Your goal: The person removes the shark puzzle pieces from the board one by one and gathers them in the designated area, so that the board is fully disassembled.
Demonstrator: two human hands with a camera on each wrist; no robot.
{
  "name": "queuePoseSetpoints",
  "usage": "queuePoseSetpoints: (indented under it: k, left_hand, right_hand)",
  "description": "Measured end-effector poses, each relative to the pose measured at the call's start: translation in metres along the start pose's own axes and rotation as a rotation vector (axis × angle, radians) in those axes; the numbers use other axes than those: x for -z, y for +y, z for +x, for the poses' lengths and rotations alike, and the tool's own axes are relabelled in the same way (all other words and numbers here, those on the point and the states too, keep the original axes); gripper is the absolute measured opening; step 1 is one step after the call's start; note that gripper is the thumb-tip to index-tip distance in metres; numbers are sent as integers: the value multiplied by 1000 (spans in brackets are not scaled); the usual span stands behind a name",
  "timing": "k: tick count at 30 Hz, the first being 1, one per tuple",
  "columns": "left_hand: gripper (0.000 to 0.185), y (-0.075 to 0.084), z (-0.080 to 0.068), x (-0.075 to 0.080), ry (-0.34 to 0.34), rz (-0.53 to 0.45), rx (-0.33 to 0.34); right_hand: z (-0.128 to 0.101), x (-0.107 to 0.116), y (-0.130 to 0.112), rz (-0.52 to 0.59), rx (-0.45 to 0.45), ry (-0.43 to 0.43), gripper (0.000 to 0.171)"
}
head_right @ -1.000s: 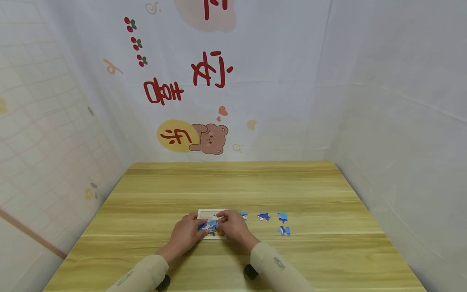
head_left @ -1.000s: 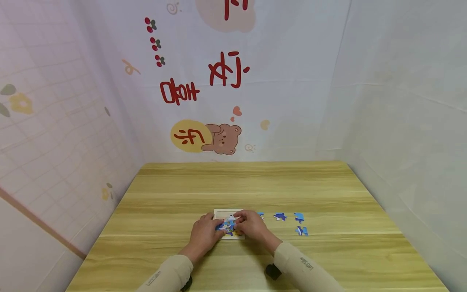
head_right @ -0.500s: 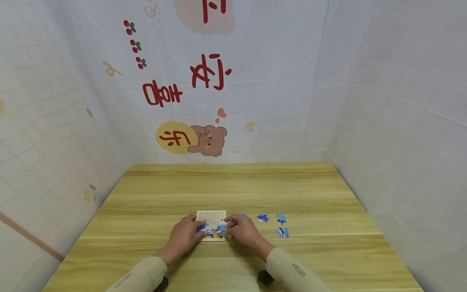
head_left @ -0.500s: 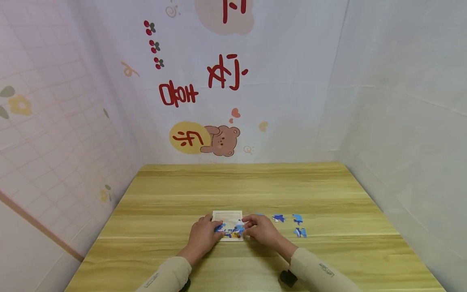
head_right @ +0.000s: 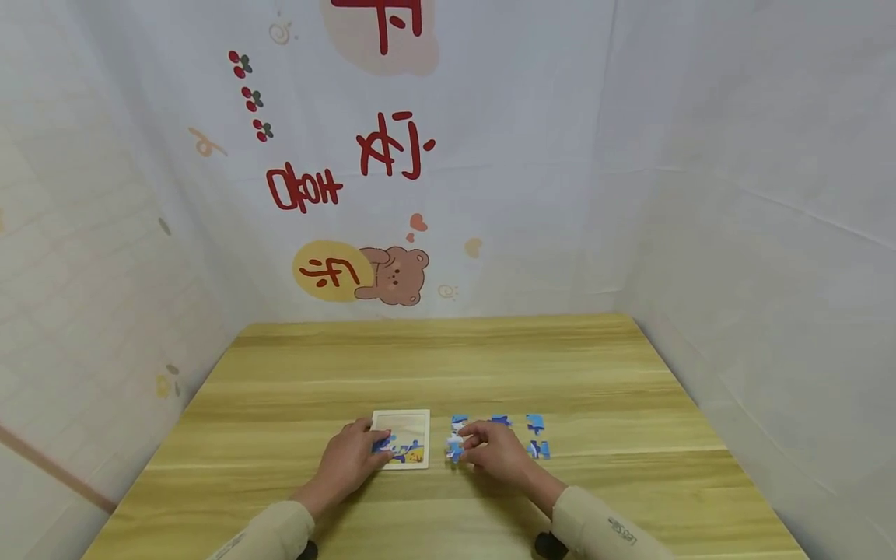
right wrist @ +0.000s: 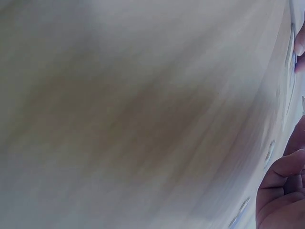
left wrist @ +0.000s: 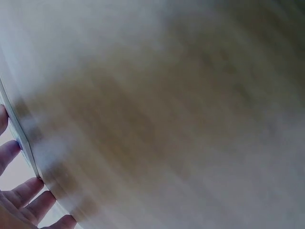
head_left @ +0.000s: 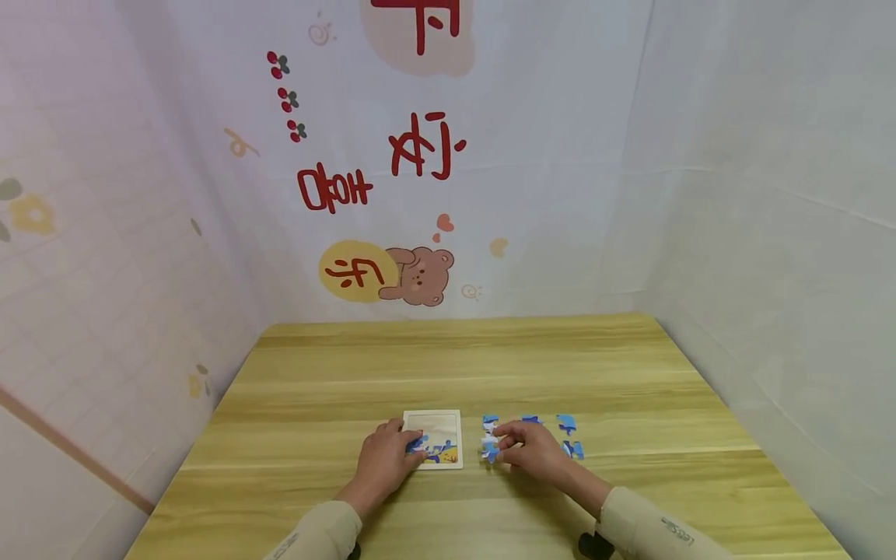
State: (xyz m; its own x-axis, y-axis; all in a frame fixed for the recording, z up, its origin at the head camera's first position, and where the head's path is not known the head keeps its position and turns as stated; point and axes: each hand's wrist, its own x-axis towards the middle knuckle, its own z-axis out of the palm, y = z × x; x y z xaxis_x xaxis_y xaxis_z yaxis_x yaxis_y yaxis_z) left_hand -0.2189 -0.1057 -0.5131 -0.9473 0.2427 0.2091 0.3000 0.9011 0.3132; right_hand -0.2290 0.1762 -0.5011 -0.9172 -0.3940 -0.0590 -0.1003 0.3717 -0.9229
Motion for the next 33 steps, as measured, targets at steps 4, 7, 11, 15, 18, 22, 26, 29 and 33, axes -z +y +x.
queuePoseSetpoints:
  k: [4, 7, 11, 15, 18, 22, 26, 29, 33]
  left_hand:
    - [39, 0, -2, -1, 0, -11, 2]
    - [39, 0, -3, -3, 1, -9, 0]
    - [39, 0, -3, -5, 5, -4, -8]
    - [39, -1, -3, -7, 7, -3, -8]
    - [38, -2, -4, -6, 8, -1, 0]
    - [38, -1, -3, -2, 20, -4, -3]
    - [38, 0, -2, 0, 29, -5, -18]
    - [38, 1, 0, -1, 25, 0, -19]
    - [38, 1, 0, -1, 20, -4, -14]
  right_hand:
    - [-11, 12, 3, 40, -18, -6, 32]
    - [-19, 21, 5, 38, -18, 0, 33]
    - [-29, 32, 7, 2, -14, 18, 33]
    - [-37, 43, 18, -16, -36, 30, 34]
    - [-38, 50, 25, -15, -63, 47, 35]
    - [-36, 53, 27, -5, -79, 81, 35]
    - [-33, 53, 28, 1, -74, 94, 34]
    - [-32, 53, 28, -11, -63, 96, 34]
    - [-30, 53, 29, -22, -61, 92, 33]
